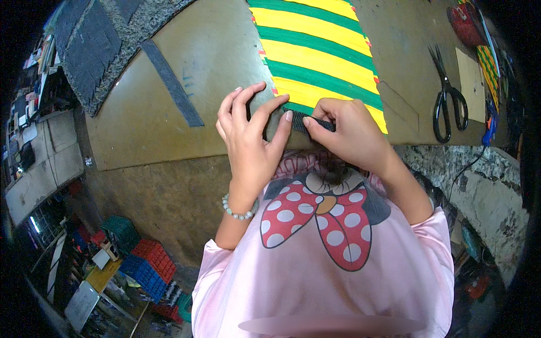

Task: The person cuts a colorful striped sheet into narrow strips using scissors, then folds and stacks them. They place black strips along the edges of a larger striped sheet and press them down, repeating the process to assemble layered components.

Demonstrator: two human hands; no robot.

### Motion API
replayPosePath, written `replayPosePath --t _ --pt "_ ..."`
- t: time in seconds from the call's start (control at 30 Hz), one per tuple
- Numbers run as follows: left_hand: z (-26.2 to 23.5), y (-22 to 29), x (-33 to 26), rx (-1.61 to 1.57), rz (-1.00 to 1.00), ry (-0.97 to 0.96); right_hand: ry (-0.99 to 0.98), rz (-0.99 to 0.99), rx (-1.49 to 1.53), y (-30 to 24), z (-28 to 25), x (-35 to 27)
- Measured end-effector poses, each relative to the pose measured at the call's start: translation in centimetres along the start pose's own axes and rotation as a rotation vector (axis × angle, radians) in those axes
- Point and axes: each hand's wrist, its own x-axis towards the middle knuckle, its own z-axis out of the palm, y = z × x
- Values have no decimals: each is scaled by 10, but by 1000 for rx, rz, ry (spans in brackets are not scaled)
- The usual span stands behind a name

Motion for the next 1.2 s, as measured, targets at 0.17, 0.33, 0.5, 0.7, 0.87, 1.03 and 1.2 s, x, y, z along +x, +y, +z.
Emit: replayPosePath --t 0.17,0.33,0.5,0.7,0.87,1.03,1.2 --pt "2 2 0 -2 -16 11 -27 85 -163 -10 -10 -7" --pt "1 4 1 2 26 2 59 164 -241 -11 -31 -36" --pt "-1 7 2 20 117 -72 120 176 -181 4 -30 -49" --pt "-1 9 3 60 160 -99 108 183 -199 10 -27 -50" --pt "1 6 3 38 169 -88 108 193 -218 7 -28 -49" --pt "3 6 3 86 212 -75 98 203 -245 8 -28 -49" --pt "-1 17 1 245 274 -108 167 161 -254 9 -23 -49"
